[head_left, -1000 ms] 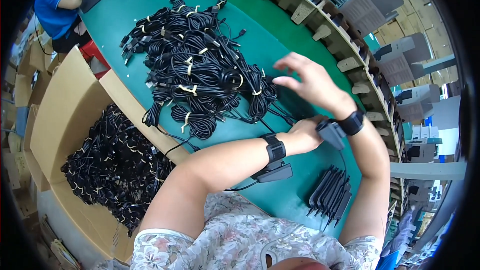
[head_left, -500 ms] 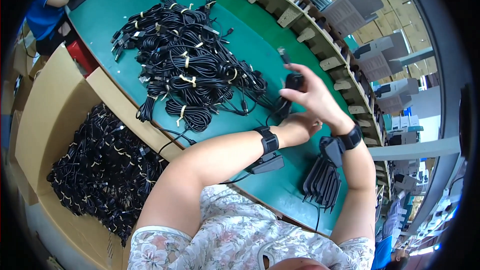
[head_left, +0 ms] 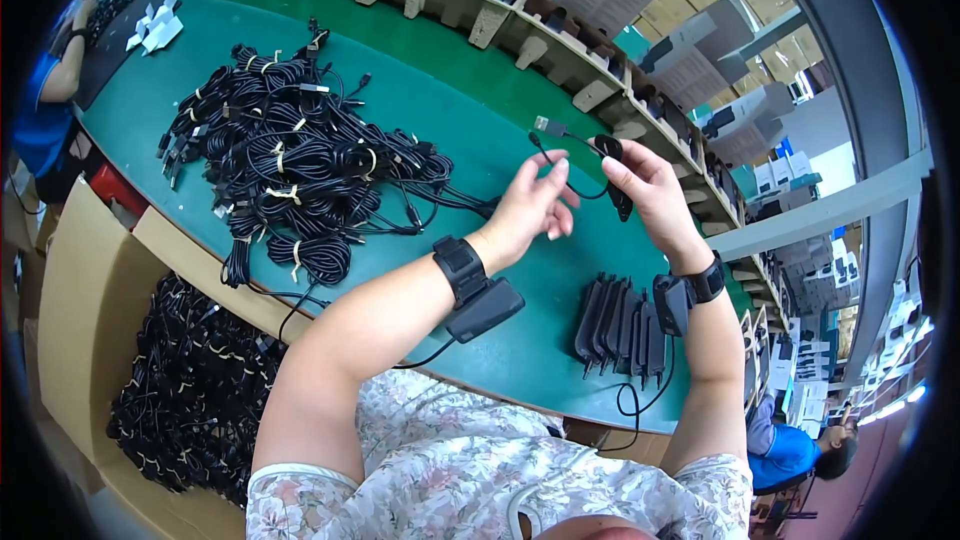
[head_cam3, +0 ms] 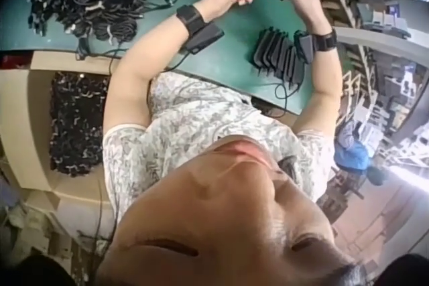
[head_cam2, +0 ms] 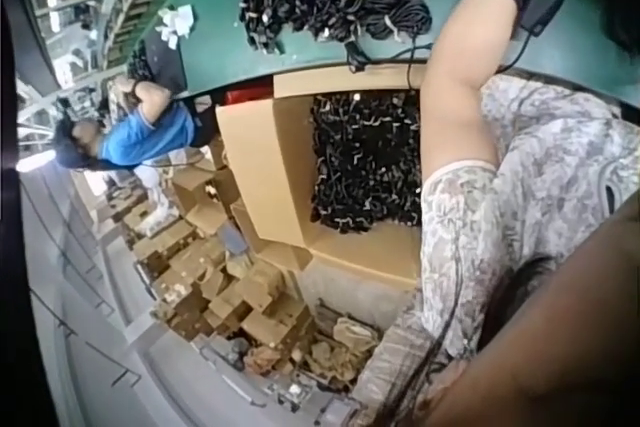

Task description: Untangling, sorting, and organizing black electronic cables and plastic components on an assembly workbench.

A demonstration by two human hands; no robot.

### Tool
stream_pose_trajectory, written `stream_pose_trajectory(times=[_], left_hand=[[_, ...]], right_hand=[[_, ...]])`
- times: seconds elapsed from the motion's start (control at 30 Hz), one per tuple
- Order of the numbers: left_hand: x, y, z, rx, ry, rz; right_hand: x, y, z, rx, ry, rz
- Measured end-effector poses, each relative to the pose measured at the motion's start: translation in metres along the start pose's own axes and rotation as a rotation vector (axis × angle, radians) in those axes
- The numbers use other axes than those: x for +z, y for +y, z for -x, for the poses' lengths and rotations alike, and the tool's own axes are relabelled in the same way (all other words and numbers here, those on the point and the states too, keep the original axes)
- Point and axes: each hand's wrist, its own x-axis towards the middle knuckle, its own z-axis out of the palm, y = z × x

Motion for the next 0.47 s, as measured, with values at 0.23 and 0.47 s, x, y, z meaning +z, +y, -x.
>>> stream_pose_trajectory(times=[0.23,0.47], left_hand=[[-0.001,-0.013,-0.003,-0.001,-0.026,-0.197],[0.003,-0.012,-0.001,0.051,-0.066,-0.136]], right_hand=[[0.019,0.018,0.001,-0.117,-0.16,-0.05],[0.013,-0.001,-0.005,0.056,-0.295,0.927]])
